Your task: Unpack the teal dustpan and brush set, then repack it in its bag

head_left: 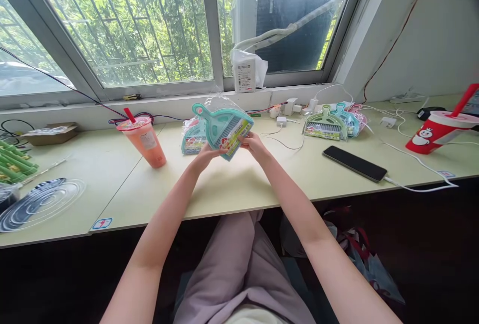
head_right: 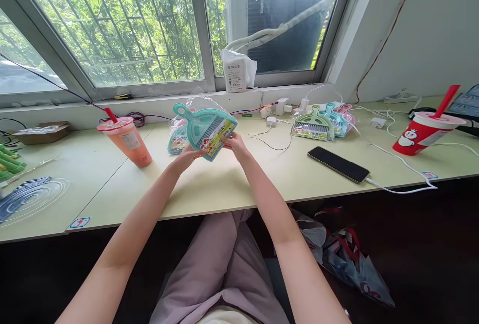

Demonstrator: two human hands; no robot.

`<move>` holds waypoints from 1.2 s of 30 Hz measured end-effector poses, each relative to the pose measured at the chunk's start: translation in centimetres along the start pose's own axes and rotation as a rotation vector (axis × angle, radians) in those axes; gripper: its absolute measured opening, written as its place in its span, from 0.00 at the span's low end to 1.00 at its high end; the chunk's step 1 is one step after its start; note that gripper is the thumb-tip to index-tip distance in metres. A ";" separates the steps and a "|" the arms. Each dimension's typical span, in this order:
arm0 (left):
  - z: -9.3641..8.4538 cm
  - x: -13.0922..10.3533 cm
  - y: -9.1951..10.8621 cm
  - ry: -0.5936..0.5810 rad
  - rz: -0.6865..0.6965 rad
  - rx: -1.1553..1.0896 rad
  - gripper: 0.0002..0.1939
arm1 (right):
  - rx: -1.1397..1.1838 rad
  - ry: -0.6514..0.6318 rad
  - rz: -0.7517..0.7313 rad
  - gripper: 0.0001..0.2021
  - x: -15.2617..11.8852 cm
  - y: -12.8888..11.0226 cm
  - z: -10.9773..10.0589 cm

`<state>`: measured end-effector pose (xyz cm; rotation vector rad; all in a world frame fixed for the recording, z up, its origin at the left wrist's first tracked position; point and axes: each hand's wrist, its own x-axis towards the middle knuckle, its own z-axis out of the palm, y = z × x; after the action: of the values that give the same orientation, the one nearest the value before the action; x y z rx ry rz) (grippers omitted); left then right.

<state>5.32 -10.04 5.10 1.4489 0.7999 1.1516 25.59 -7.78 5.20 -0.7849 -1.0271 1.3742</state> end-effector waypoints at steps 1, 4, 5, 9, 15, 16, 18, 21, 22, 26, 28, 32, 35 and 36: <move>0.1 -0.1 0.0 -0.007 -0.007 -0.002 0.41 | 0.005 0.010 -0.005 0.09 -0.1 -0.1 0.1; 0.5 -0.4 0.1 -0.089 -0.045 0.018 0.38 | 0.010 0.026 -0.034 0.10 -0.3 -0.1 0.4; 0.7 -0.5 0.1 -0.150 -0.065 0.032 0.37 | 0.017 0.023 -0.054 0.10 -0.4 -0.1 0.5; 1.4 -1.0 0.0 -0.435 -0.188 0.086 0.36 | 0.054 -0.002 -0.140 0.10 -0.6 0.0 0.6; 1.1 -0.3 -0.6 -0.196 -0.002 -0.055 0.36 | 0.088 0.070 -0.127 0.12 -0.2 0.4 0.7; 1.0 -0.1 -0.7 -0.122 0.040 -0.100 0.35 | 0.102 0.073 -0.126 0.12 -0.1 0.5 0.7; 0.9 0.3 -0.6 -0.006 0.073 -0.151 0.35 | 0.115 0.065 -0.122 0.13 0.1 0.7 0.6; 0.9 0.5 -0.7 0.103 0.034 -0.135 0.36 | 0.099 0.050 -0.100 0.12 0.2 0.8 0.5; 1.0 0.5 -0.8 0.121 0.013 -0.122 0.36 | 0.092 0.048 -0.092 0.12 0.3 0.9 0.5; 1.2 0.6 -1.3 0.100 -0.020 -0.100 0.34 | 0.102 0.069 -0.087 0.12 0.4 1.2 0.4; 1.2 0.7 -1.5 0.100 -0.020 -0.111 0.33 | 0.130 0.090 -0.096 0.11 0.4 1.4 0.5; 1.2 0.7 -1.7 0.097 -0.053 -0.143 0.33 | 0.159 0.127 -0.103 0.10 0.3 1.8 0.7; 1.4 0.6 -1.7 0.062 -0.083 -0.140 0.32 | 0.139 0.137 -0.094 0.09 0.2 1.7 0.8; 1.4 0.5 -1.6 0.056 -0.093 -0.135 0.32 | 0.127 0.138 -0.081 0.09 0.2 1.6 0.8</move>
<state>7.00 -9.66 3.67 1.2604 0.8041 1.1575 24.25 -7.59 4.04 -0.7257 -0.8466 1.2846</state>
